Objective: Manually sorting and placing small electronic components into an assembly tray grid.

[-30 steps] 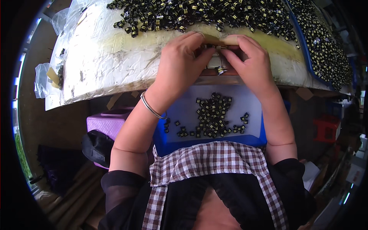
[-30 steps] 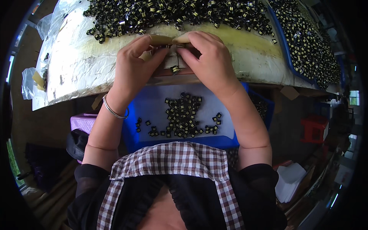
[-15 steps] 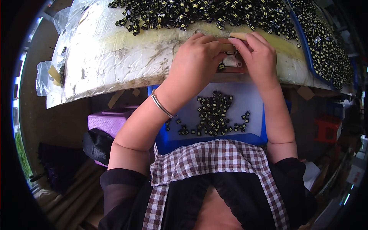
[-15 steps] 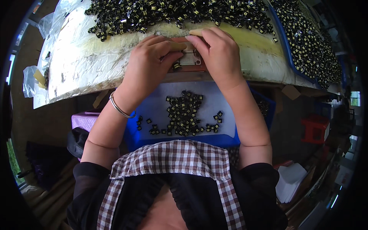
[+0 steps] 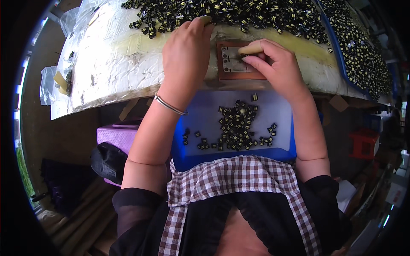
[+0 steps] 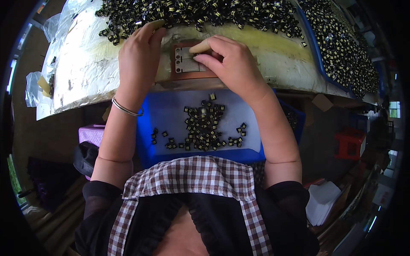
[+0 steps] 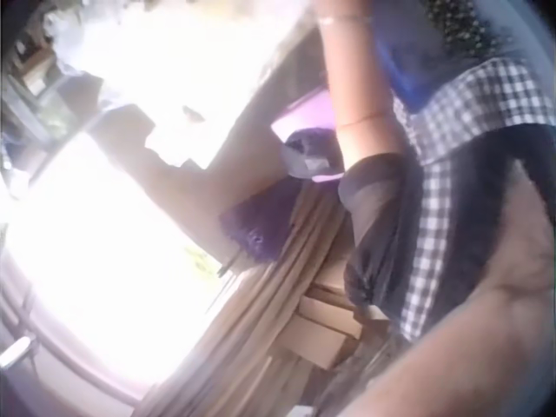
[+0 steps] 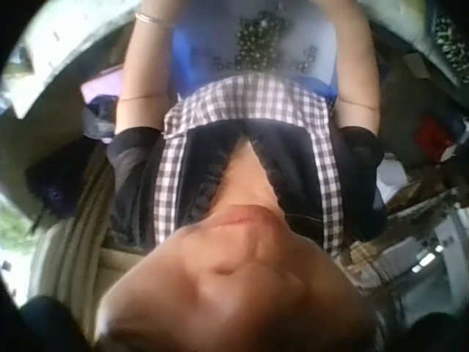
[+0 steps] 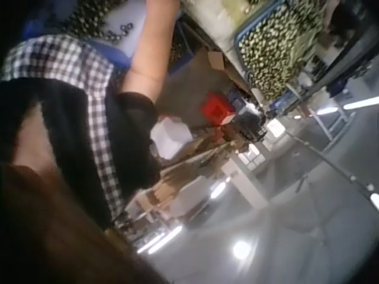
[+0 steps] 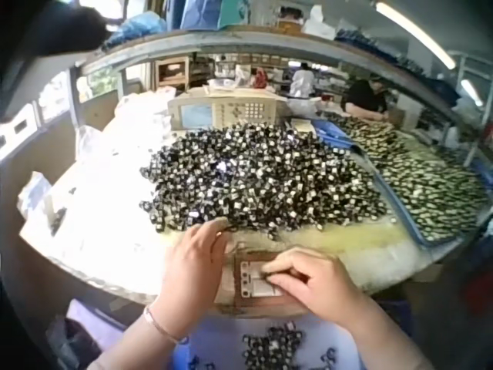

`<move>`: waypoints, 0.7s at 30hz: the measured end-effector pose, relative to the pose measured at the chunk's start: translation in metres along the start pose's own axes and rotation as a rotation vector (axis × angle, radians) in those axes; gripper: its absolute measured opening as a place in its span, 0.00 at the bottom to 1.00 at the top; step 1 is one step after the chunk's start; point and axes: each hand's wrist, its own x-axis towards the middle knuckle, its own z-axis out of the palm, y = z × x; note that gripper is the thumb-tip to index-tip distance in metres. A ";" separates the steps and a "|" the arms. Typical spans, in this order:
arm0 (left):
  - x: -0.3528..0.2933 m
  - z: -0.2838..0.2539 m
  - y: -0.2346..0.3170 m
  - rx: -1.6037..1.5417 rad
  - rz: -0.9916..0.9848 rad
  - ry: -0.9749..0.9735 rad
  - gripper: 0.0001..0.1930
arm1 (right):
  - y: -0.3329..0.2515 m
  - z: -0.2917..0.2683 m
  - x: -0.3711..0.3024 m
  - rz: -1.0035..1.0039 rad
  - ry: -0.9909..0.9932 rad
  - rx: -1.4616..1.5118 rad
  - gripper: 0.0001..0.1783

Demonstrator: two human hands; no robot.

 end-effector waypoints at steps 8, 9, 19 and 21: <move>-0.003 0.010 0.000 0.019 0.020 -0.010 0.06 | 0.005 -0.001 -0.004 0.216 0.027 0.354 0.07; -0.004 0.011 0.000 0.036 0.031 0.026 0.06 | 0.004 -0.003 -0.004 0.218 0.023 0.356 0.07; -0.008 0.002 0.007 -0.421 -0.128 -0.184 0.09 | -0.003 -0.004 -0.002 0.038 -0.021 -0.016 0.07; -0.010 0.002 0.004 -0.312 0.037 -0.121 0.10 | -0.003 0.000 -0.004 0.044 -0.003 -0.004 0.08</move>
